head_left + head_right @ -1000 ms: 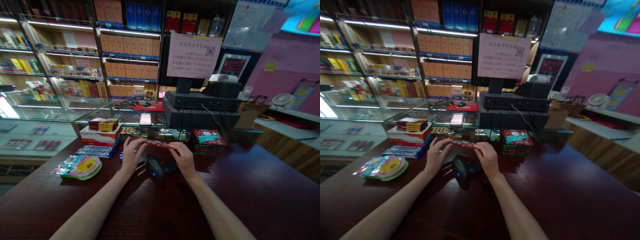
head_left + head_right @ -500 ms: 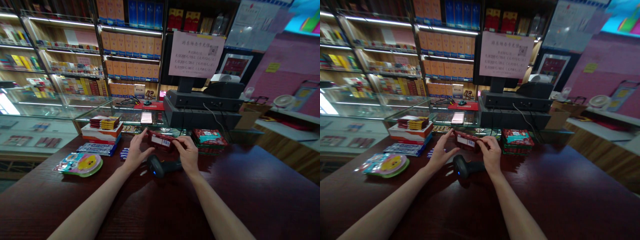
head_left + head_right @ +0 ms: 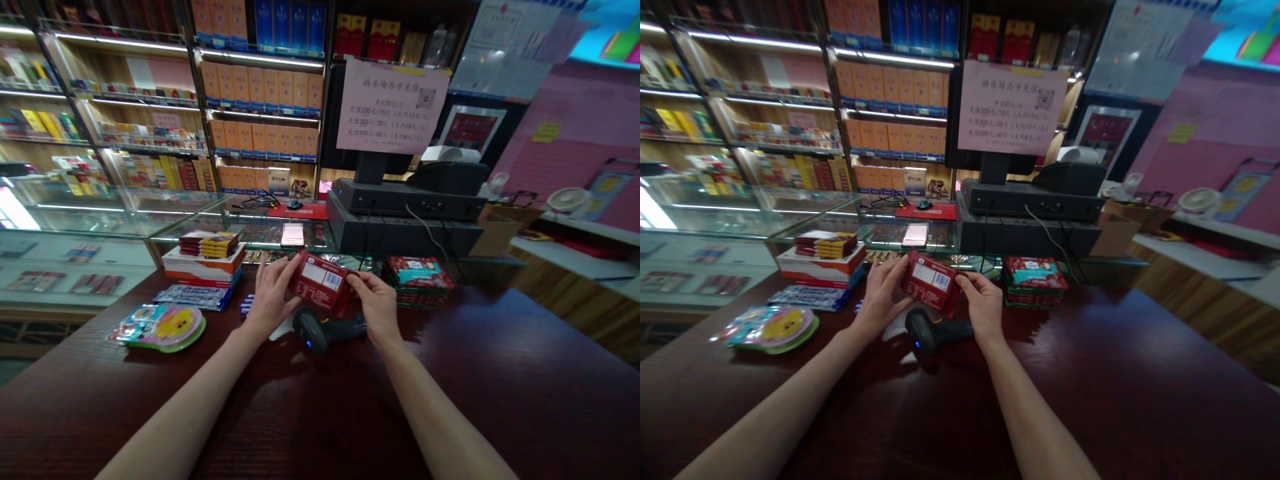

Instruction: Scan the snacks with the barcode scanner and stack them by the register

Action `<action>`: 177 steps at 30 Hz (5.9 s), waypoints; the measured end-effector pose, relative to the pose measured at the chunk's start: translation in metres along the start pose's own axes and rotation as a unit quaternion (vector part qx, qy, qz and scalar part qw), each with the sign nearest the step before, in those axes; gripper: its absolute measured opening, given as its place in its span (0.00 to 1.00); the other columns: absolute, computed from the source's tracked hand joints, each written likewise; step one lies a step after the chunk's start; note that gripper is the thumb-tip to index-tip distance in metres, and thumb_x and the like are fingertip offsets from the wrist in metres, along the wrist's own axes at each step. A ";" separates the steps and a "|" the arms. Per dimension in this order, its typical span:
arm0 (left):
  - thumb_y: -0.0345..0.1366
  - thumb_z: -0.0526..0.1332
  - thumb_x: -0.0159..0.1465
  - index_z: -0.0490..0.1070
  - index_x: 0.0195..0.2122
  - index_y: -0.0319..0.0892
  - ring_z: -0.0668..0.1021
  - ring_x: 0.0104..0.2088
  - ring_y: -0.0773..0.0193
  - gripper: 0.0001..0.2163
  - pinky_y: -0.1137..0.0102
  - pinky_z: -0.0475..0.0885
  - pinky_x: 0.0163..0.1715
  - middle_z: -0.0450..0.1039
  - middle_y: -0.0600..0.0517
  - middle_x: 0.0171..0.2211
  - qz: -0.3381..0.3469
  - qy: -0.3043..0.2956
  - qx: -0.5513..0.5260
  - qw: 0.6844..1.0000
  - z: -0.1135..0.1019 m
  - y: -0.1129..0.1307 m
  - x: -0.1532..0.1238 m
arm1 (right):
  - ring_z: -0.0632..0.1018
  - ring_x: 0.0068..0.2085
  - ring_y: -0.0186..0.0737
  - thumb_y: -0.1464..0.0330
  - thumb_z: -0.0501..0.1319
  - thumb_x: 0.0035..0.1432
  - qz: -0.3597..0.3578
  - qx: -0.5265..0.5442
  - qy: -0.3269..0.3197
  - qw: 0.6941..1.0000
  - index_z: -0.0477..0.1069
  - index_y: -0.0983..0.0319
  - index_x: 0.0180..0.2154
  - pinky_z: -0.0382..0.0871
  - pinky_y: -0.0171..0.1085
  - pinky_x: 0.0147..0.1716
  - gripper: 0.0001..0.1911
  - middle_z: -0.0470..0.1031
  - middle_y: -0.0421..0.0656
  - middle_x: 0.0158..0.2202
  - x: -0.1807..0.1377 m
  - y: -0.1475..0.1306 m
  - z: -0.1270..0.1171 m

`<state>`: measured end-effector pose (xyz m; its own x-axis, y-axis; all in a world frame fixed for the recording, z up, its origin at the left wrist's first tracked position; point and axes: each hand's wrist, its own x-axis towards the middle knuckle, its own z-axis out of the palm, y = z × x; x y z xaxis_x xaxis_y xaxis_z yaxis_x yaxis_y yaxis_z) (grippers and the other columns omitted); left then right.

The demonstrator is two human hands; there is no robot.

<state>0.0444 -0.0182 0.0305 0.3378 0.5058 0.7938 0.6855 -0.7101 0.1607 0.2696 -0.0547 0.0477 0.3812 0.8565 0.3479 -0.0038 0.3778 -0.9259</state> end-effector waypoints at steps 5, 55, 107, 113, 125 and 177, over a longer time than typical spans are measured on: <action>0.40 0.66 0.63 0.44 0.72 0.52 0.62 0.66 0.44 0.41 0.42 0.45 0.69 0.61 0.41 0.62 0.045 0.020 0.111 0.993 -0.018 0.003 0.008 | 0.75 0.28 0.36 0.58 0.72 0.49 0.009 0.024 -0.026 0.999 0.81 0.60 0.31 0.70 0.35 0.31 0.12 0.79 0.38 0.27 -0.003 -0.006 0.004; 0.32 0.65 0.56 0.47 0.71 0.43 0.60 0.68 0.44 0.43 0.42 0.36 0.69 0.61 0.40 0.66 -0.074 -0.051 0.174 0.981 -0.024 -0.045 -0.013 | 0.76 0.50 0.48 0.67 0.70 0.51 -0.093 -0.455 -0.444 0.767 0.75 0.53 0.51 0.63 0.46 0.54 0.23 0.79 0.42 0.47 -0.010 0.004 -0.040; 0.29 0.62 0.58 0.45 0.72 0.43 0.58 0.69 0.44 0.42 0.41 0.38 0.69 0.60 0.40 0.67 -0.071 -0.042 0.187 0.979 -0.018 -0.046 -0.015 | 0.76 0.52 0.47 0.61 0.71 0.53 -0.115 -0.419 -0.406 0.804 0.66 0.52 0.60 0.62 0.45 0.53 0.33 0.76 0.42 0.54 -0.018 0.004 -0.027; 0.30 0.63 0.58 0.45 0.72 0.43 0.58 0.70 0.45 0.42 0.42 0.37 0.70 0.60 0.40 0.67 -0.072 -0.034 0.177 0.981 -0.019 -0.044 -0.015 | 0.76 0.54 0.47 0.62 0.71 0.53 -0.124 -0.417 -0.431 0.790 0.67 0.53 0.58 0.60 0.46 0.54 0.31 0.76 0.43 0.54 -0.017 0.012 -0.027; 0.31 0.64 0.58 0.47 0.72 0.42 0.59 0.69 0.45 0.42 0.44 0.37 0.70 0.61 0.41 0.66 -0.056 -0.022 0.178 0.982 -0.020 -0.038 -0.012 | 0.74 0.54 0.49 0.59 0.74 0.49 -0.091 -0.422 -0.440 0.787 0.68 0.54 0.59 0.61 0.47 0.54 0.36 0.76 0.45 0.54 -0.016 0.010 -0.028; 0.39 0.70 0.57 0.52 0.70 0.56 0.69 0.51 0.47 0.42 0.48 0.63 0.58 0.69 0.45 0.47 -0.033 -0.069 0.159 0.984 -0.009 0.000 0.001 | 0.75 0.22 0.36 0.53 0.69 0.49 0.056 -0.026 -0.134 0.989 0.72 0.61 0.31 0.67 0.35 0.25 0.18 0.82 0.44 0.26 -0.005 0.008 0.010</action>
<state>0.0385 -0.0220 0.0366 0.3546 0.6237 0.6966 0.8693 -0.4943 0.0001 0.2588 -0.0524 0.0402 0.1222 0.9571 0.2626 0.0183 0.2624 -0.9648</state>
